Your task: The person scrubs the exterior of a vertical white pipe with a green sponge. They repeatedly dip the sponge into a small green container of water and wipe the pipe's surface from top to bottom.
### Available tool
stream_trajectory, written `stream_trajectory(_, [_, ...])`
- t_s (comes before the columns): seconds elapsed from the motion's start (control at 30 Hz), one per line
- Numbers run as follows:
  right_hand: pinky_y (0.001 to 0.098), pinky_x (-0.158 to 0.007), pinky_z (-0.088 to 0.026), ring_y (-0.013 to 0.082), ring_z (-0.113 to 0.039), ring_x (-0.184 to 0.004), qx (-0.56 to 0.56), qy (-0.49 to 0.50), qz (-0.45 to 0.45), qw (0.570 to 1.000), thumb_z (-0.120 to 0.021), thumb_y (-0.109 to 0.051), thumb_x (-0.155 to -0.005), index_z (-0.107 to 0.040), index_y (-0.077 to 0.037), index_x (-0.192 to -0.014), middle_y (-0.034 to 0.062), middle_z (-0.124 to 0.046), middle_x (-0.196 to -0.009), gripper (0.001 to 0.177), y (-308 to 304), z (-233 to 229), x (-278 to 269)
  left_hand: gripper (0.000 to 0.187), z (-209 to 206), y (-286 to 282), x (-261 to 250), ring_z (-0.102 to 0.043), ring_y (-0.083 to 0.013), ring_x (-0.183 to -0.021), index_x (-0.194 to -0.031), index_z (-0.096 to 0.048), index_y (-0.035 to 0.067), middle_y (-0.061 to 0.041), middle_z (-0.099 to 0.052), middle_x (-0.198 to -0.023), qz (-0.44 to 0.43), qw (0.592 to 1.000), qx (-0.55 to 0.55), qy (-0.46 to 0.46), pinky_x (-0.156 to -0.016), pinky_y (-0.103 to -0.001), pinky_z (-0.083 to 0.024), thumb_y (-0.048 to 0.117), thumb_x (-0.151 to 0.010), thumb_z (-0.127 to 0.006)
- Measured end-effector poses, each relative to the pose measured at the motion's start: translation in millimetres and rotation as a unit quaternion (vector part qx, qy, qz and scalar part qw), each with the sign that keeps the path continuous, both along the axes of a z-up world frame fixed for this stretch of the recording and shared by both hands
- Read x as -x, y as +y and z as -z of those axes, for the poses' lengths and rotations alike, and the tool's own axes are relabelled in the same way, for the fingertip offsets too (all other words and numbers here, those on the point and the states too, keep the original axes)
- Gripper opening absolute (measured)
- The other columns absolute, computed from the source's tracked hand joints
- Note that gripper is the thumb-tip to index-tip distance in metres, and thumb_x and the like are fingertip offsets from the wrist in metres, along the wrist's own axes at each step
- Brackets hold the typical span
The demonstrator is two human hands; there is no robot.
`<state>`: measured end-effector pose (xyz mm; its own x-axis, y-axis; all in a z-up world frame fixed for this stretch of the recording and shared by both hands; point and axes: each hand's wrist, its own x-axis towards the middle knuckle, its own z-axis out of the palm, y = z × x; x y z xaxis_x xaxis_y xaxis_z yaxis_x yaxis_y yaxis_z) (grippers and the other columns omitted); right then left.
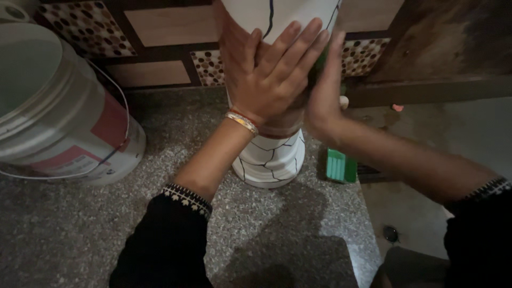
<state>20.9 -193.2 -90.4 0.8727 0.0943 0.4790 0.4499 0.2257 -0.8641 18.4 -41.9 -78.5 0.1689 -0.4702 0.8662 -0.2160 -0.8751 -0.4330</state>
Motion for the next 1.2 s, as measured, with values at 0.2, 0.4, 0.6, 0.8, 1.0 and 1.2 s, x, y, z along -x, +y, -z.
stream_trajectory(0.2, [0.0339, -0.133, -0.007, 0.0217, -0.002, -0.16, 0.138, -0.345, 0.107, 0.922, -0.007, -0.069, -0.107, -0.001, -0.01, -0.17, 0.0081, -0.001, -0.175, 0.086, -8, 22, -30, 0.07, -34, 0, 22, 0.001, -0.0191, -0.16, -0.168, -0.011, 0.034, 0.005, -0.002, -0.173, 0.019, 0.974, 0.006, 0.226, -0.123, -0.066, 0.008, 0.067, -0.107, -0.022])
stream_trajectory(0.4, [0.0541, -0.131, 0.003, 0.0367, 0.016, -0.156, 0.351, -0.441, 0.064, 0.824, -0.022, -0.08, -0.103, 0.004, 0.001, -0.169, 0.0251, 0.011, -0.166, 0.108, -43, 75, -43, 0.103, -74, -10, 48, -0.008, -0.0209, -0.153, -0.163, -0.018, 0.037, 0.003, -0.011, -0.17, -0.081, 0.876, -0.021, 0.475, -0.11, -0.081, 0.001, 0.094, -0.077, -0.014])
stream_trajectory(0.6, [0.0611, -0.124, 0.01, 0.0203, -0.004, -0.16, 0.48, -0.718, 0.09, 0.496, -0.038, -0.076, -0.099, -0.032, -0.019, -0.161, 0.0026, -0.015, -0.174, 0.084, -50, 123, -46, 0.104, -74, -11, 55, -0.008, -0.0192, -0.153, -0.164, -0.016, 0.031, 0.001, -0.01, -0.168, -0.085, 0.887, -0.013, 0.453, -0.113, -0.079, 0.0, 0.093, -0.081, -0.013])
stream_trajectory(0.8, [0.0505, -0.124, 0.002, 0.0148, -0.008, -0.157, 0.585, -0.734, -0.068, 0.338, -0.039, -0.072, -0.098, -0.025, -0.026, -0.164, -0.0018, -0.016, -0.172, 0.082, -65, 157, -60, 0.101, -74, -10, 58, -0.006, -0.0194, -0.156, -0.168, -0.014, 0.029, 0.001, -0.008, -0.171, -0.08, 0.877, -0.007, 0.474, -0.118, -0.078, 0.001, 0.091, -0.088, -0.013])
stream_trajectory(1.0, [0.0409, -0.123, -0.006, 0.0139, -0.009, -0.154, 0.633, -0.723, -0.148, 0.236, -0.044, -0.065, -0.093, -0.022, -0.025, -0.164, -0.0023, -0.013, -0.171, 0.084, -62, 147, -45, 0.102, -80, -14, 61, -0.005, -0.0183, -0.155, -0.166, -0.014, 0.029, 0.003, -0.007, -0.17, -0.061, 0.879, 0.004, 0.473, -0.116, -0.077, 0.001, 0.09, -0.085, -0.014])
stream_trajectory(1.2, [0.0524, -0.126, -0.007, 0.0277, -0.022, -0.152, 0.653, -0.734, -0.027, 0.182, -0.038, -0.069, -0.102, -0.033, -0.022, -0.156, 0.0137, -0.028, -0.163, 0.072, -53, 34, -68, 0.095, -85, -4, 64, -0.006, -0.0177, -0.155, -0.164, -0.016, 0.032, 0.001, -0.01, -0.17, -0.018, 0.879, -0.019, 0.476, -0.119, -0.073, 0.0, 0.089, -0.088, -0.017])
